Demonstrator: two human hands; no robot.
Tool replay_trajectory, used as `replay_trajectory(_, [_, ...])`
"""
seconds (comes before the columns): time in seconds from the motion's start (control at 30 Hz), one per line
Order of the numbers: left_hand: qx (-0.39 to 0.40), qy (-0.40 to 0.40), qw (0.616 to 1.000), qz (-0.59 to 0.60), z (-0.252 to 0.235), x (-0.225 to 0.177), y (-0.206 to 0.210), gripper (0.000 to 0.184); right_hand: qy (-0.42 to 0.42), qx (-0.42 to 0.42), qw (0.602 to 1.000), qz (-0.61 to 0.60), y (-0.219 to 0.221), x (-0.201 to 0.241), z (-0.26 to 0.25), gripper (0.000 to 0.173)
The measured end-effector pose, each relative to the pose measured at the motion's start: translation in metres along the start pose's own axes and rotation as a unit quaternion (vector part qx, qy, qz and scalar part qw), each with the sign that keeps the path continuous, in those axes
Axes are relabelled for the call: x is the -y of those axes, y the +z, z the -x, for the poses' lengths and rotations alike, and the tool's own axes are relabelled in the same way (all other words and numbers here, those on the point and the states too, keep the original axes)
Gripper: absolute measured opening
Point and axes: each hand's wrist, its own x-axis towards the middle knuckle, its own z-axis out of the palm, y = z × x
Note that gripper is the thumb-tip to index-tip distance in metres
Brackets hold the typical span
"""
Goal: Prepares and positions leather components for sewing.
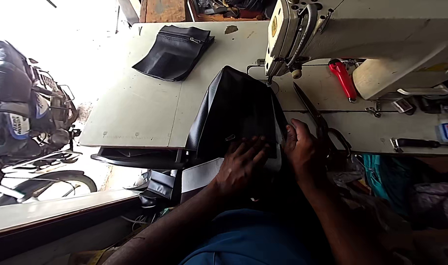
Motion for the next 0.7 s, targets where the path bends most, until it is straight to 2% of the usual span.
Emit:
replay_trajectory(0.1, [-0.020,-0.013,0.998,0.057,-0.005,0.005,-0.013,0.037,0.021,0.028,0.997,-0.064,-0.010,0.008,0.014,0.034])
replay_trajectory(0.27, [0.017,0.029,0.999,0.007,-0.008,0.007,-0.014,0.032,0.086,0.042,0.975,-0.202,-0.004,0.026,0.025,0.031])
replay_trajectory(0.47, [0.036,0.048,0.998,-0.021,-0.003,0.005,-0.005,0.030,0.103,0.077,0.969,-0.213,-0.004,0.025,0.014,0.043])
replay_trajectory(0.7, [0.065,0.060,0.995,-0.048,-0.001,0.004,-0.004,0.033,0.052,0.119,0.981,-0.142,-0.001,0.022,0.010,0.031])
